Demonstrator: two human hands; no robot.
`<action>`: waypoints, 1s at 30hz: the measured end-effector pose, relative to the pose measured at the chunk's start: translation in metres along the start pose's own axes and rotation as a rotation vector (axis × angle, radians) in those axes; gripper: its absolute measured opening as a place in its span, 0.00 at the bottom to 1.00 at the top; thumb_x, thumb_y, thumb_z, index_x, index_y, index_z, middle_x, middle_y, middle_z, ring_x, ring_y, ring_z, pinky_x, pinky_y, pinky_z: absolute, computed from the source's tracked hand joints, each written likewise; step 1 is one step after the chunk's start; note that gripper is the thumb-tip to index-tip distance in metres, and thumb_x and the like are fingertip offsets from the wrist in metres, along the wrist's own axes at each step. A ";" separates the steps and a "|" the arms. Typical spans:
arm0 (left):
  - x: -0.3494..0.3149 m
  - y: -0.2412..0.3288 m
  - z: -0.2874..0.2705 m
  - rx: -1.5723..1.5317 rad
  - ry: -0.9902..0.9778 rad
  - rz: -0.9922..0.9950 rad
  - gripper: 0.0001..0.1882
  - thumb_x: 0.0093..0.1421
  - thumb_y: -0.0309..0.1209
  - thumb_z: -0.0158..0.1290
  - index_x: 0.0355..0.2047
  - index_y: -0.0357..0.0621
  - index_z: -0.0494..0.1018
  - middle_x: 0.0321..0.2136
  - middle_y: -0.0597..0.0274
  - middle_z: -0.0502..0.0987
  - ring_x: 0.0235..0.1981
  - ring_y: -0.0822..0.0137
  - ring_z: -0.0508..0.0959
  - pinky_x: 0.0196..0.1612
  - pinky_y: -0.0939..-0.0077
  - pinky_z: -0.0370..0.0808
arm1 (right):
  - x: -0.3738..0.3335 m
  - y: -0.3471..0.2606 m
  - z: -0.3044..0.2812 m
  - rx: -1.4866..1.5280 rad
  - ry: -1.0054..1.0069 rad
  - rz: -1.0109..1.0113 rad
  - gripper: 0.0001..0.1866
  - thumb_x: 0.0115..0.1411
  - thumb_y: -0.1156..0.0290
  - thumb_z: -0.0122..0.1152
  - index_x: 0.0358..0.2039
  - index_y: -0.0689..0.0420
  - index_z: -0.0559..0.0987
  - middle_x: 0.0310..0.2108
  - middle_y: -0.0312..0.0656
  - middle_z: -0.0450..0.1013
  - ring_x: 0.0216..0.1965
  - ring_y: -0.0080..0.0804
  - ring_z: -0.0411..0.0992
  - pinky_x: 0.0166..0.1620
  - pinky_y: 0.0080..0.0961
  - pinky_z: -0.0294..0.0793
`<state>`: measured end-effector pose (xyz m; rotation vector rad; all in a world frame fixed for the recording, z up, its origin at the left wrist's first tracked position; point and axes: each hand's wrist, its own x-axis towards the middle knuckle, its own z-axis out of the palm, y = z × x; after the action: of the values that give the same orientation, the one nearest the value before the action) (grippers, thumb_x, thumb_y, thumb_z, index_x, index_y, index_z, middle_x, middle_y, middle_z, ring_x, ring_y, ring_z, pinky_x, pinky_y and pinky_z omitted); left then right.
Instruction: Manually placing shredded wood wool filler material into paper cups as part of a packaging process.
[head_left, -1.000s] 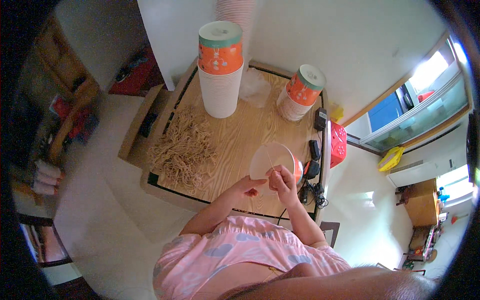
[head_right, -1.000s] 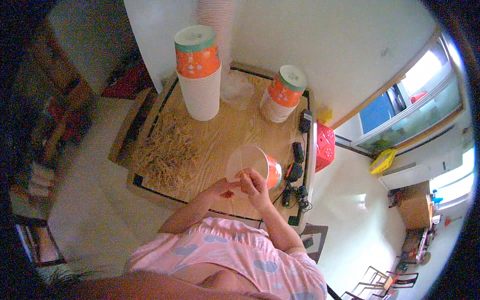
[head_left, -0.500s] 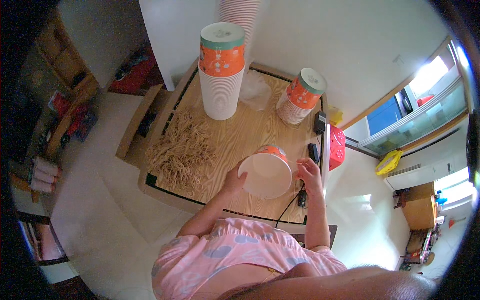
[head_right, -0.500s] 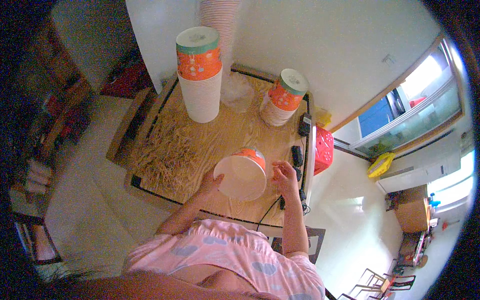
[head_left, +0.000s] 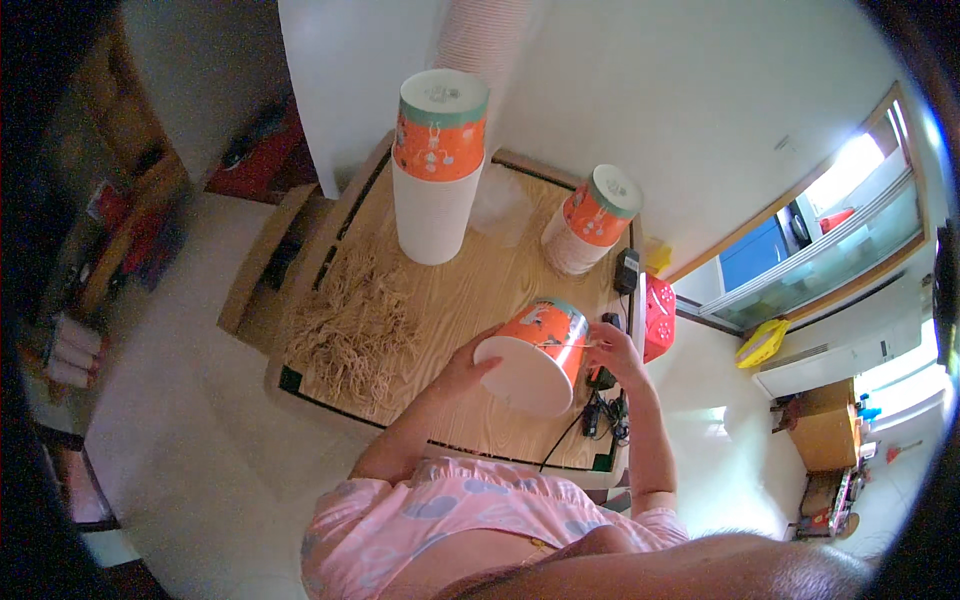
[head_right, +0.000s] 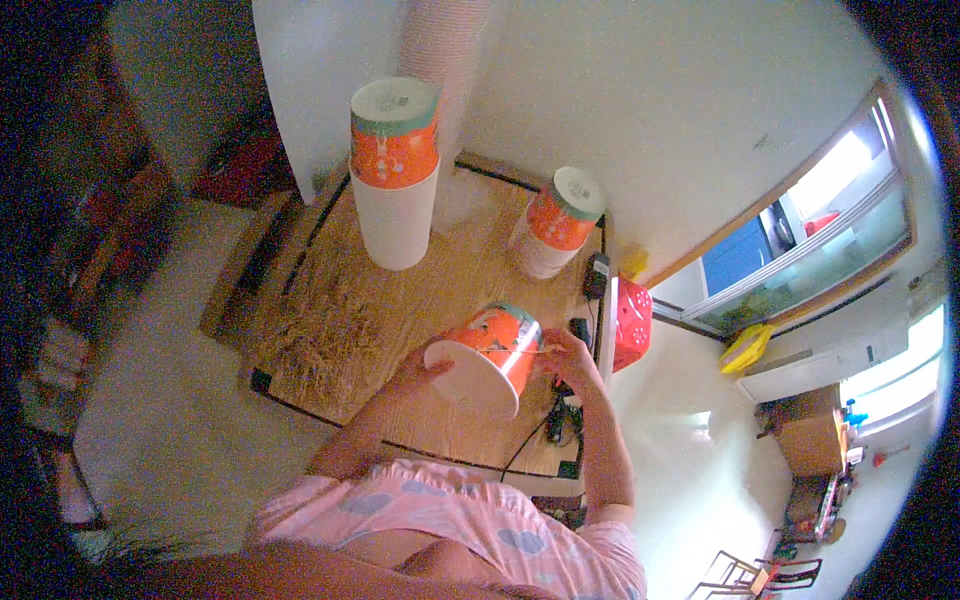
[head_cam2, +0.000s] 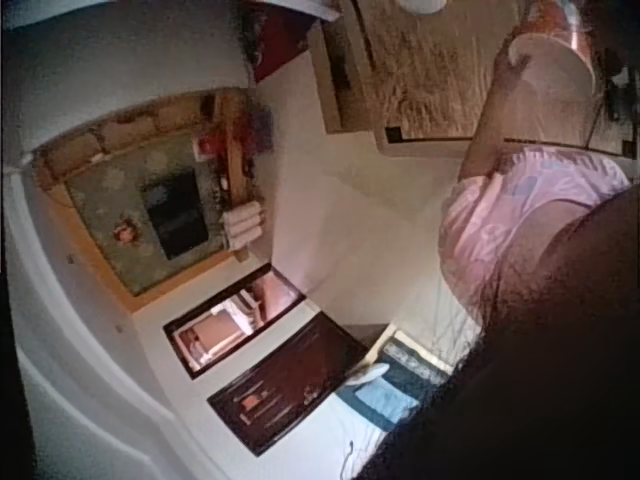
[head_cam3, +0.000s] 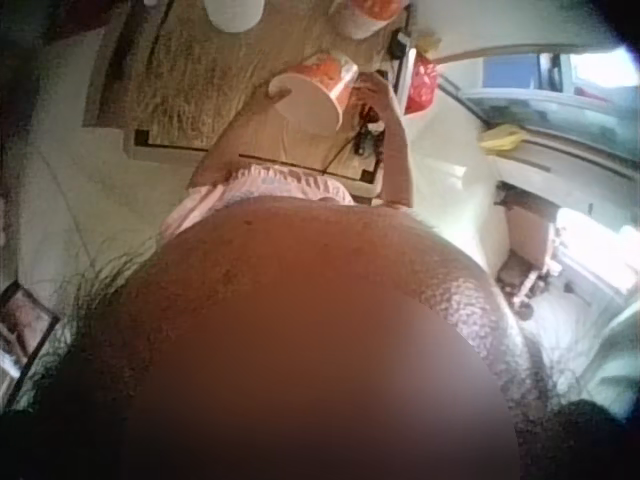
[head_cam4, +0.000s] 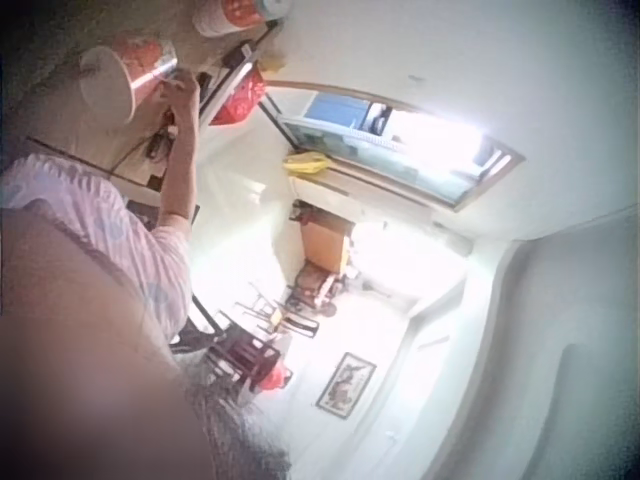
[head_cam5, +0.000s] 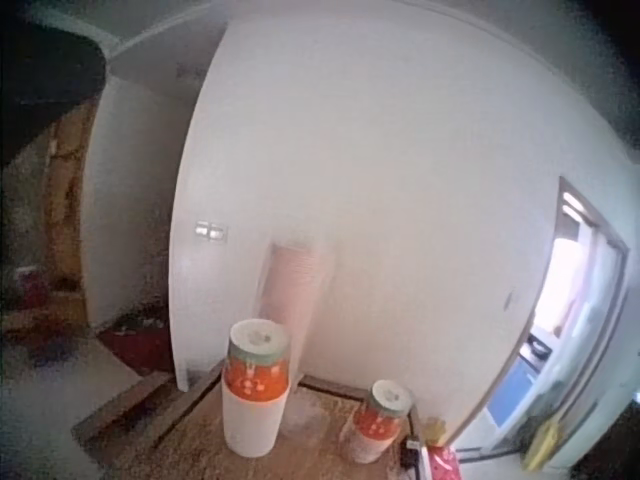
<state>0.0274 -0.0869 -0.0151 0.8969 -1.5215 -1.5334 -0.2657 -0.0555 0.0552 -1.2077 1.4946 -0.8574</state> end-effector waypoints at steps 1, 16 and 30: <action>0.008 0.007 0.000 0.041 -0.079 -0.065 0.28 0.55 0.30 0.49 0.56 0.44 0.55 0.50 0.53 0.65 0.51 0.64 0.65 0.53 0.69 0.62 | 0.001 0.002 -0.010 0.021 0.033 -0.039 0.22 0.46 0.83 0.56 0.44 0.58 0.68 0.36 0.36 0.68 0.27 0.23 0.69 0.27 0.18 0.70; 0.065 -0.191 -0.019 1.095 0.385 0.025 0.33 0.52 0.44 0.49 0.55 0.44 0.55 0.58 0.48 0.50 0.59 0.48 0.49 0.57 0.46 0.47 | 0.092 -0.162 -0.138 -1.107 0.758 -0.887 0.17 0.46 0.82 0.55 0.39 0.59 0.70 0.31 0.42 0.66 0.27 0.31 0.67 0.31 0.25 0.70; 0.067 -0.165 -0.018 1.194 0.299 -0.104 0.31 0.52 0.44 0.48 0.54 0.47 0.56 0.58 0.50 0.50 0.59 0.52 0.50 0.57 0.50 0.48 | 0.187 -0.110 -0.147 -1.072 0.691 -0.957 0.19 0.46 0.84 0.55 0.41 0.59 0.71 0.37 0.45 0.66 0.31 0.33 0.67 0.34 0.26 0.70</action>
<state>0.0059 -0.1585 -0.1774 1.7567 -2.1359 -0.3582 -0.3804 -0.2724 0.1471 -2.7634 2.0148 -1.1841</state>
